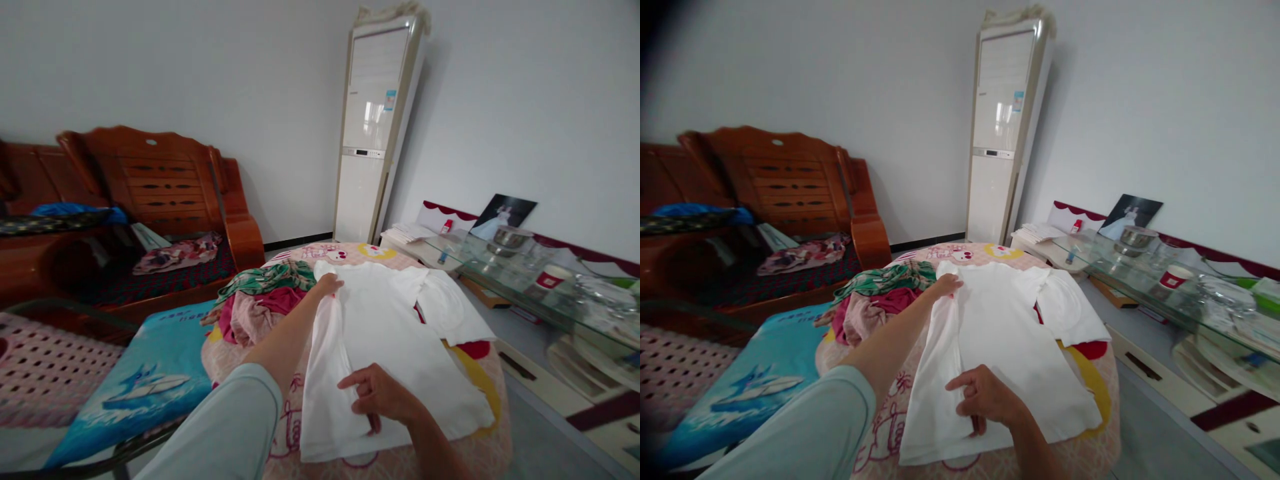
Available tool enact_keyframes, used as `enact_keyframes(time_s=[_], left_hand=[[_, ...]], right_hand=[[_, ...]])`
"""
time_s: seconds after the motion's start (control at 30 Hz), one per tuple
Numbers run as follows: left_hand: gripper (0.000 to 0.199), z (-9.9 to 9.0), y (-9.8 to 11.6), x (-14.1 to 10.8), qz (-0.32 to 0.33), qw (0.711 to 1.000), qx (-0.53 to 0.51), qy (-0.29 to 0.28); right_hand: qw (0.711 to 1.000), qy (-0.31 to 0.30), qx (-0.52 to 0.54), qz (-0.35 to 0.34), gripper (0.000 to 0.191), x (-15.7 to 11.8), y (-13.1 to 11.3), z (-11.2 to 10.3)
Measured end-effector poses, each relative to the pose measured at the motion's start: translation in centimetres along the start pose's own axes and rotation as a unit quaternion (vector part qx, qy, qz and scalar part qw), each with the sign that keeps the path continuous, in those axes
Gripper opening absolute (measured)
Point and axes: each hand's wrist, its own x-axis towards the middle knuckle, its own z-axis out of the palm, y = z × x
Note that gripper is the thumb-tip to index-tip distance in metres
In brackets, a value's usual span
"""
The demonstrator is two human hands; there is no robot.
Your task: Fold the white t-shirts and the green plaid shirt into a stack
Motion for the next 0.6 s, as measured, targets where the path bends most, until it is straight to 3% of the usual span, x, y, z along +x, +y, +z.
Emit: enact_keyframes(time_s=[0.27,0.47,0.53,0.6], left_hand=[[0.018,1.1,0.0,-0.5,0.022,0.999,0.028,-0.016],[0.044,0.6,-0.9,-2.5,0.002,0.999,0.014,0.044],[0.046,-0.2,-2.1,-3.3,-0.036,0.996,0.020,0.079],[0.044,-1.1,-3.3,-4.0,-0.079,0.991,0.028,0.109]], right_hand=[[0.996,-0.076,-0.002,0.041,0.053,-0.5,0.2,-0.6],[0.993,-0.089,-0.034,0.065,0.057,-0.9,0.8,-1.6],[0.996,-0.054,-0.054,0.045,0.053,-0.8,0.4,-2.0],[0.996,0.036,-0.080,-0.004,0.047,-0.2,-0.4,-2.3]])
